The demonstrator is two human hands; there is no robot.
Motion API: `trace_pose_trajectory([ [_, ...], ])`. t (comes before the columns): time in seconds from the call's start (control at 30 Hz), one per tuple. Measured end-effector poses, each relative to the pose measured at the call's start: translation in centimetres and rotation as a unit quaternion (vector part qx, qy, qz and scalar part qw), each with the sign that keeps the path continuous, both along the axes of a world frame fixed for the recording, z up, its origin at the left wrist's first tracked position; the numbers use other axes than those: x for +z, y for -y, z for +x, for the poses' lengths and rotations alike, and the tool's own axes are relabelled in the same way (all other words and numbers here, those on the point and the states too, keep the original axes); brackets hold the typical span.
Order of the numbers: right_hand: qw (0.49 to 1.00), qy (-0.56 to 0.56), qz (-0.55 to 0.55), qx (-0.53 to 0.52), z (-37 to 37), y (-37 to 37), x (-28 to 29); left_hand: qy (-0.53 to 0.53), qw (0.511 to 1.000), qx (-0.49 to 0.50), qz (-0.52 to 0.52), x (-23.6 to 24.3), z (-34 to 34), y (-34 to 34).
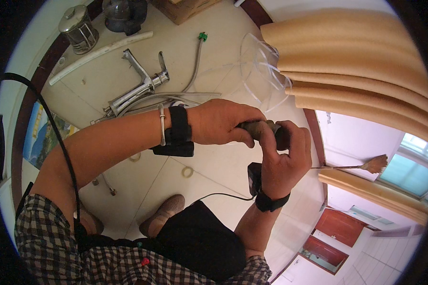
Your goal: The person is inspecting plumbing parts including a faucet and a flush valve, and applying thread seal tape to a brass valve.
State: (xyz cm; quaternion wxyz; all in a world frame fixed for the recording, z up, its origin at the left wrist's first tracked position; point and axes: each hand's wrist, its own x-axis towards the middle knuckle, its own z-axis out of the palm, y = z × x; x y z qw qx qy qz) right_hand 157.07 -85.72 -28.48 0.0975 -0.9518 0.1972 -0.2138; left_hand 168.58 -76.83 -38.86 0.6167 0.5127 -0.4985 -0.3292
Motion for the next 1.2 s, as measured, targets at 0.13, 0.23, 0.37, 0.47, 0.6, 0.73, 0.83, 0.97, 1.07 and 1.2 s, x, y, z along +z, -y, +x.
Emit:
trace_pose_trajectory([
  [0.13, 0.998, -0.003, 0.023, -0.054, 0.1, -0.1, -0.6, 0.021, 0.999, 0.026, -0.006, 0.1, 0.1, -0.3],
  [0.23, 0.986, 0.046, 0.054, 0.15, -0.2, 0.5, -0.2, 0.018, 0.999, 0.042, -0.011, -0.2, 0.7, -0.1],
  [0.37, 0.977, 0.039, 0.019, 0.21, -0.5, 1.0, -0.4, 0.0, 0.996, 0.068, -0.051, -0.6, 1.5, 0.2],
  [0.47, 0.985, 0.042, -0.045, 0.16, -0.1, 0.3, -0.7, -0.027, 0.997, 0.052, -0.047, -0.8, 1.4, 0.1],
  [0.6, 0.991, 0.039, -0.046, 0.119, 0.3, -0.1, 0.0, -0.022, 0.999, 0.033, -0.022, -0.4, 0.8, 0.0],
  [0.73, 0.998, 0.033, 0.024, 0.045, 0.1, -0.2, -0.3, -0.022, 1.0, 0.009, 0.001, -0.1, 0.6, -0.2],
  [0.83, 0.998, 0.012, 0.057, -0.026, -0.1, 0.3, -0.8, -0.001, 1.0, 0.024, -0.004, 0.2, 0.5, -0.4],
  [0.97, 0.988, 0.089, 0.108, 0.073, 0.1, 0.2, -0.8, -0.022, 1.0, 0.01, 0.018, 0.2, 0.8, -0.4],
  [1.07, 0.964, 0.112, 0.171, 0.172, -0.1, 0.1, -0.3, 0.02, 0.998, 0.057, -0.029, -0.5, 0.8, 0.3],
  [1.2, 0.982, 0.045, 0.008, 0.184, -0.1, 0.6, -0.7, -0.001, 0.999, 0.035, -0.002, -0.1, 0.8, 0.3],
])
